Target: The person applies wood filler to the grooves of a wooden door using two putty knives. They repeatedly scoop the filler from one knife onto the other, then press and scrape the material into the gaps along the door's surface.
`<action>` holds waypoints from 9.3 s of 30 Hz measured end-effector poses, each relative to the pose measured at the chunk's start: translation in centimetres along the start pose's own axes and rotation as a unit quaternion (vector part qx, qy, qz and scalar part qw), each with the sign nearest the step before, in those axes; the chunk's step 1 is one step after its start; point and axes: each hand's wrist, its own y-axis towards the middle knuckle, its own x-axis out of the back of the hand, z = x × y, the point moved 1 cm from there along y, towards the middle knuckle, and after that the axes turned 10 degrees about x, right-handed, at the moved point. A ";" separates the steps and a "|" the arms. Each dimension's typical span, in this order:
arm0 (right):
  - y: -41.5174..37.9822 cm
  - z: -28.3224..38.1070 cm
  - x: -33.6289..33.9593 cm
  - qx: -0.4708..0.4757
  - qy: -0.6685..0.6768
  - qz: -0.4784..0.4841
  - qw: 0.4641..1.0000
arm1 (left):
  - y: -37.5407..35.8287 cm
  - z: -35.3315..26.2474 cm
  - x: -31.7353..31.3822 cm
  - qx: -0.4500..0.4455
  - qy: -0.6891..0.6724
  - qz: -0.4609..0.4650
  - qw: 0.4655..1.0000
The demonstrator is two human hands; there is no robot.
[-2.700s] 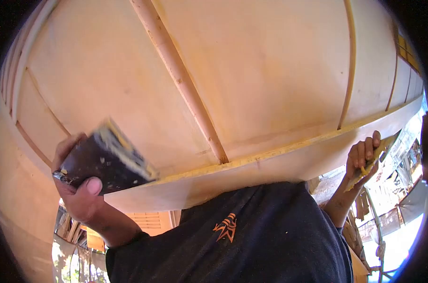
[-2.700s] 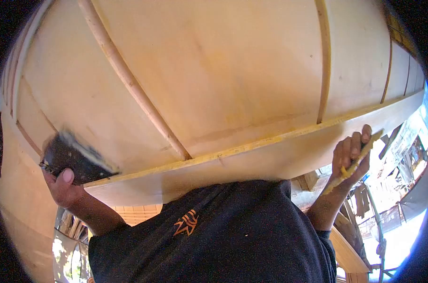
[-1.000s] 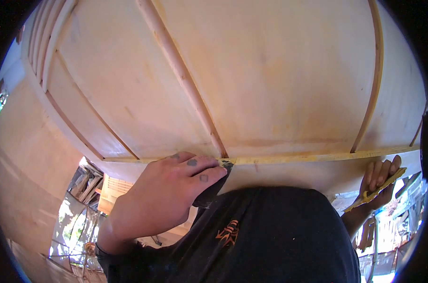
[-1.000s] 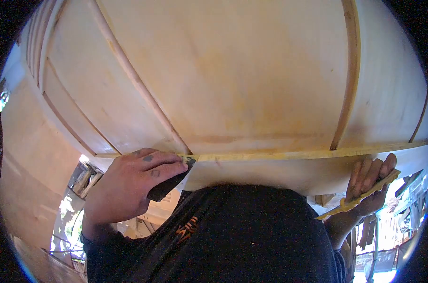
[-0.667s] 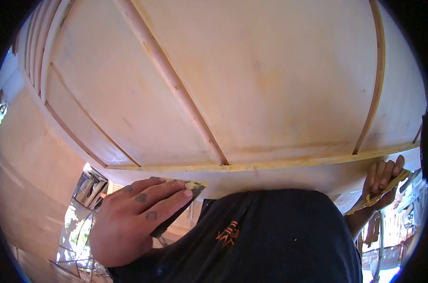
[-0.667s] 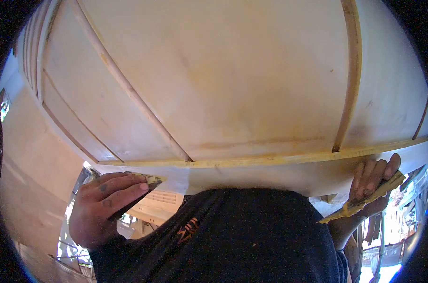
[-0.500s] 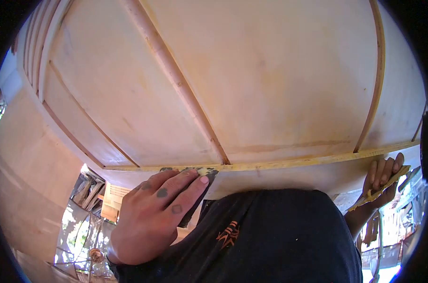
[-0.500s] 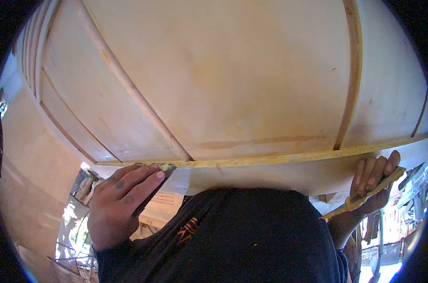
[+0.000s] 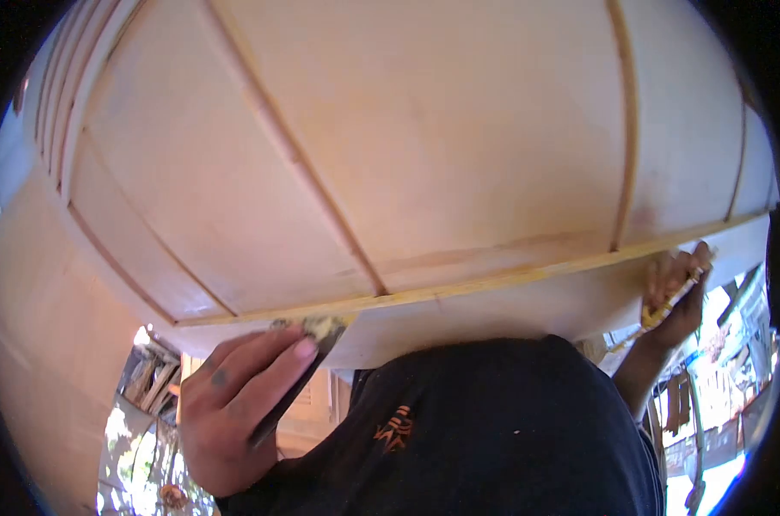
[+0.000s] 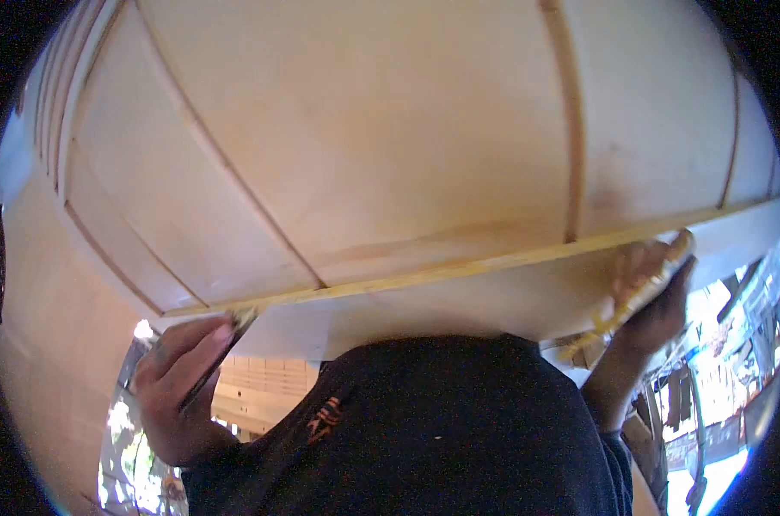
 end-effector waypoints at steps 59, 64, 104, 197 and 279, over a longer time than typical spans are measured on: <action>-5.7 8.7 11.2 0.047 0.312 -0.036 0.948 | -3.5 -26.5 -21.4 -0.444 0.091 -0.243 0.858; -5.2 11.3 15.8 0.036 0.302 -0.047 0.951 | -0.7 -29.8 -22.6 -0.492 0.174 -0.242 0.818; 10.6 17.2 19.9 -0.094 0.258 0.133 0.952 | 8.3 -36.5 -23.2 -0.201 -0.327 -0.294 0.875; 19.3 21.6 35.3 -0.089 0.138 0.190 0.968 | 4.8 -43.9 -29.3 0.000 -0.175 -0.385 0.906; 45.4 37.4 40.7 -0.008 -0.141 0.380 0.914 | 27.2 -80.9 -21.9 -0.058 0.298 0.056 0.951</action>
